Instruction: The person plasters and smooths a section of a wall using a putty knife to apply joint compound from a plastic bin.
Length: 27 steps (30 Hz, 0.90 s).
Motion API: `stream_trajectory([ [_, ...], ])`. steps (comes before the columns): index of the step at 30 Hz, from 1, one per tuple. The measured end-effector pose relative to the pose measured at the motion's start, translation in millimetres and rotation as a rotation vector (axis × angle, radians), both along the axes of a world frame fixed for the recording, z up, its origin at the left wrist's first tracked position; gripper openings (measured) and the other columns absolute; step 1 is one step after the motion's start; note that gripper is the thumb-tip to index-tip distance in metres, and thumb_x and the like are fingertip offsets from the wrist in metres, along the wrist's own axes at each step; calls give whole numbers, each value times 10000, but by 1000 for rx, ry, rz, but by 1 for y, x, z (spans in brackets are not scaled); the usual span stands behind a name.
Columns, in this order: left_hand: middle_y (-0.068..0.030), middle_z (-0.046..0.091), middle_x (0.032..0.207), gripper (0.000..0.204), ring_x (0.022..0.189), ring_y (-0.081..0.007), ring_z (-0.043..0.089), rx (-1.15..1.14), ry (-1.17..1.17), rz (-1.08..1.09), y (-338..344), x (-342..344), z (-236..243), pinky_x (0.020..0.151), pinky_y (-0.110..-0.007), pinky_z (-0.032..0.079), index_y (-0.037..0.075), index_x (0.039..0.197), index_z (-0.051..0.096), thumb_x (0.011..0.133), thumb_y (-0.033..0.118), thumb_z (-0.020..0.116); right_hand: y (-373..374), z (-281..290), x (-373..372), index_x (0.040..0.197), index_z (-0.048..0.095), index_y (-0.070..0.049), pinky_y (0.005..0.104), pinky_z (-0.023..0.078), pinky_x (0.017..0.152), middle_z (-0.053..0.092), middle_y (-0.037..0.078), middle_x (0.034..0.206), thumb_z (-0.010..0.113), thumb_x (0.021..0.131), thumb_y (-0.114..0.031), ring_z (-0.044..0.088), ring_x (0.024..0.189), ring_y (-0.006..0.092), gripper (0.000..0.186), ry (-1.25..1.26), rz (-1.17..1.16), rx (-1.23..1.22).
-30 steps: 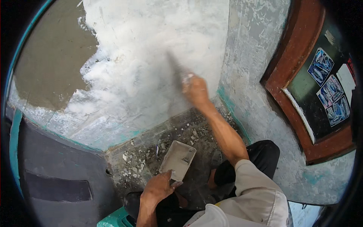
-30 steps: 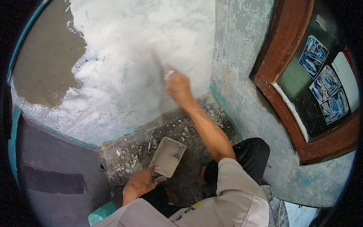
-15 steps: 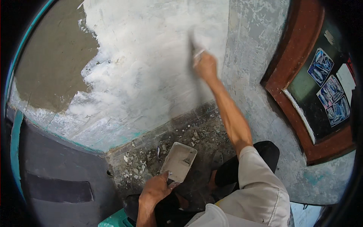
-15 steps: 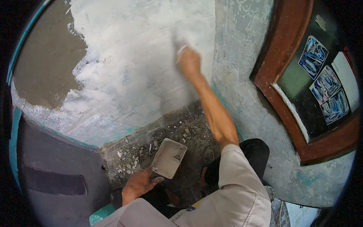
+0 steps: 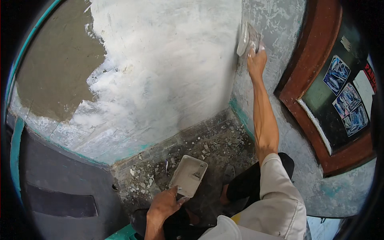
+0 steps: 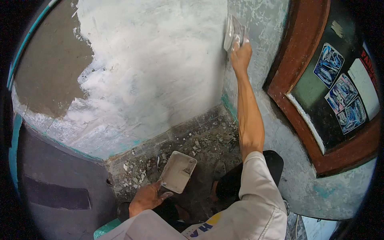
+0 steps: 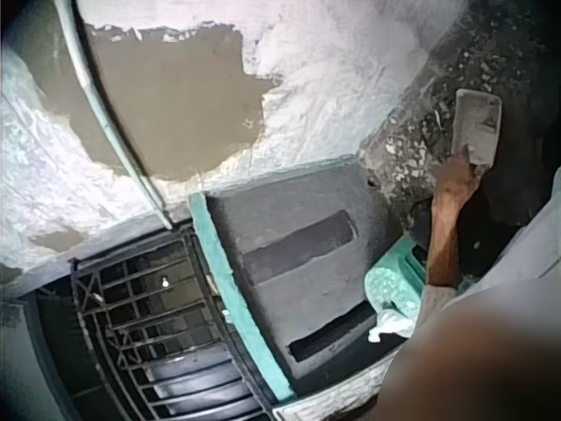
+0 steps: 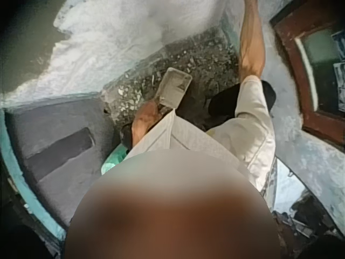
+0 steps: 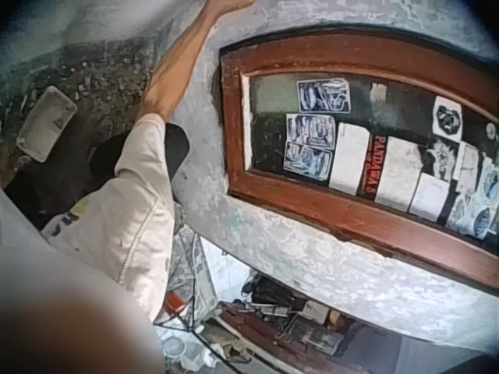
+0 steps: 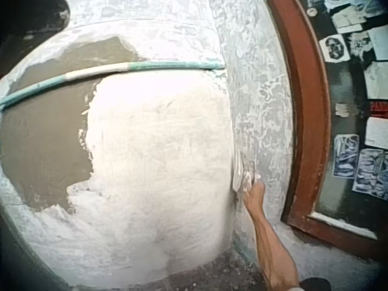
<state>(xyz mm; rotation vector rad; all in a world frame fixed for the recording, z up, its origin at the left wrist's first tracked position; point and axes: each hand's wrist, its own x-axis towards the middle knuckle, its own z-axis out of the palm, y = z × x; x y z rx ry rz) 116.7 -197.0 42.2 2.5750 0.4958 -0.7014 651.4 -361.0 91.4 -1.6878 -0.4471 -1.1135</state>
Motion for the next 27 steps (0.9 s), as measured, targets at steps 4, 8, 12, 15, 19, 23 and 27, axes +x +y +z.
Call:
stream_trajectory([
  [4, -272, 711, 998, 599, 977, -444, 691, -7, -33, -10, 3, 1, -2, 835, -510, 550, -62, 1210, 601, 931, 459, 698, 16, 16, 16, 997, 625, 77, 535, 479, 703, 640, 321, 788, 629, 951, -139, 639, 759, 503, 221, 78, -84, -44],
  [8, -268, 710, 1008, 634, 970, -446, 690, 7, -10, -25, 4, 3, -1, 831, -510, 553, -70, 1231, 597, 938, 484, 684, 20, 7, 24, 1014, 628, 80, 538, 476, 701, 646, 319, 790, 627, 957, -158, 648, 770, 504, 245, 145, -138, -29],
  [12, -268, 709, 1017, 646, 967, -445, 690, 3, -33, 4, 1, 0, 5, 828, -507, 553, -71, 1234, 599, 938, 497, 679, 23, 6, 38, 975, 651, 85, 523, 488, 708, 660, 306, 790, 629, 968, -200, 661, 755, 475, 286, 93, -97, -90],
  [15, -267, 708, 1025, 660, 975, -440, 691, -31, -40, 38, 3, -5, 6, 825, -505, 554, -71, 1249, 591, 939, 505, 674, 35, 11, 27, 952, 669, 75, 519, 497, 718, 671, 291, 793, 633, 968, -212, 668, 758, 464, 290, 161, -66, -118],
  [19, -266, 706, 1041, 658, 989, -439, 688, -28, -82, 24, 2, -8, 8, 830, -505, 554, -67, 1247, 594, 938, 508, 673, 49, 9, 17, 949, 689, 46, 526, 501, 702, 675, 279, 797, 636, 959, -204, 672, 748, 455, 256, 64, -63, -140],
  [23, -268, 706, 1039, 644, 993, -440, 686, -33, -92, 18, 0, -6, 8, 835, -502, 554, -58, 1256, 597, 940, 499, 673, 94, 8, -36, 959, 676, 19, 499, 507, 662, 671, 250, 792, 653, 939, -131, 658, 714, 445, 153, -25, 66, -131],
  [27, -269, 709, 1012, 628, 976, -441, 690, -28, -107, -19, 0, 2, 5, 824, -506, 553, -53, 1246, 598, 937, 487, 683, 149, -10, -103, 858, 643, 5, 498, 529, 668, 677, 232, 810, 626, 892, -60, 661, 727, 430, 75, 23, 289, -191],
])
